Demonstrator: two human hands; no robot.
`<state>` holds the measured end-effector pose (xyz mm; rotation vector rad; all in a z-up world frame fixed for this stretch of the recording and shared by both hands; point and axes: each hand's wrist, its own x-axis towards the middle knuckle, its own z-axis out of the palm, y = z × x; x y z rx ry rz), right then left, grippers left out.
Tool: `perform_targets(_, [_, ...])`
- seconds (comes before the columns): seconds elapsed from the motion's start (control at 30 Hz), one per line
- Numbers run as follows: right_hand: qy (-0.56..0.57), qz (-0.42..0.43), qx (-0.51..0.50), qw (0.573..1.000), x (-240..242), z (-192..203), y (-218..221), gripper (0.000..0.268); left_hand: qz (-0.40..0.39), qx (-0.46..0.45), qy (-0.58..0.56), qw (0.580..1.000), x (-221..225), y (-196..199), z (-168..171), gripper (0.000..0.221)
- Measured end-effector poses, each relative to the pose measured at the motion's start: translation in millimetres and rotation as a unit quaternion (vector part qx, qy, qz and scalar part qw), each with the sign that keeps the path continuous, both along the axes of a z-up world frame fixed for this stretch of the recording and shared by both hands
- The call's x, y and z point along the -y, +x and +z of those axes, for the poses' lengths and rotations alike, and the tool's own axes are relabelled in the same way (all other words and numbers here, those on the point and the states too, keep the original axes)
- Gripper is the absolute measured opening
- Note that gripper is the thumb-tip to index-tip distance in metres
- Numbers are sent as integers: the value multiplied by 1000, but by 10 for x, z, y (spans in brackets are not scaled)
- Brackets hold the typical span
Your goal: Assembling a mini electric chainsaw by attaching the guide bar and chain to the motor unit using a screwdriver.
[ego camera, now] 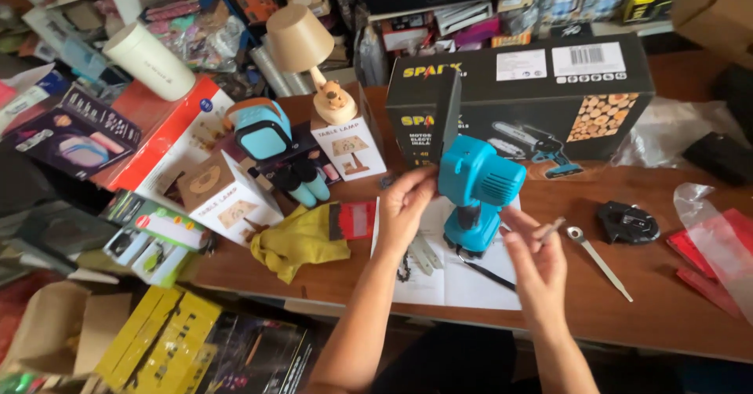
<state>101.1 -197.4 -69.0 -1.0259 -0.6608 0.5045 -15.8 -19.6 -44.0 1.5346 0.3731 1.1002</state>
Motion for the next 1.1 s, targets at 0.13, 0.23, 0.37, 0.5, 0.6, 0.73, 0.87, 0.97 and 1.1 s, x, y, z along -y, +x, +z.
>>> perform_targets(0.13, [-63,-46,13,997,-266,-228,-107,49,-44,31,-45,998,-53,18,-176,29])
perform_targets(0.23, [-35,-50,81,995,-464,-371,-153,44,-56,34,-54,996,-142,48,-286,43])
perform_targets(0.37, [-136,-118,106,978,-683,-673,-162,56,-101,15,-65,993,-187,50,-257,41])
perform_targets(0.5, [-234,-221,179,930,-851,-817,-173,41,-126,16,-94,987,-258,74,-345,43])
perform_targets(0.6, [-225,-221,210,926,-856,-880,-119,37,-148,7,-95,984,-276,30,-236,41])
perform_targets(0.73, [-190,-178,203,944,-790,-914,69,52,-149,-6,-36,988,-117,-37,85,28])
perform_targets(0.87, [-24,-35,86,995,-788,-1159,438,29,-76,-48,64,994,130,-16,262,28])
perform_targets(0.97, [-12,19,127,992,-784,-1104,689,34,-25,-63,166,984,287,29,316,18])
perform_targets(1.1, [16,75,229,970,-870,-1423,1033,23,48,-65,279,957,435,84,325,20])
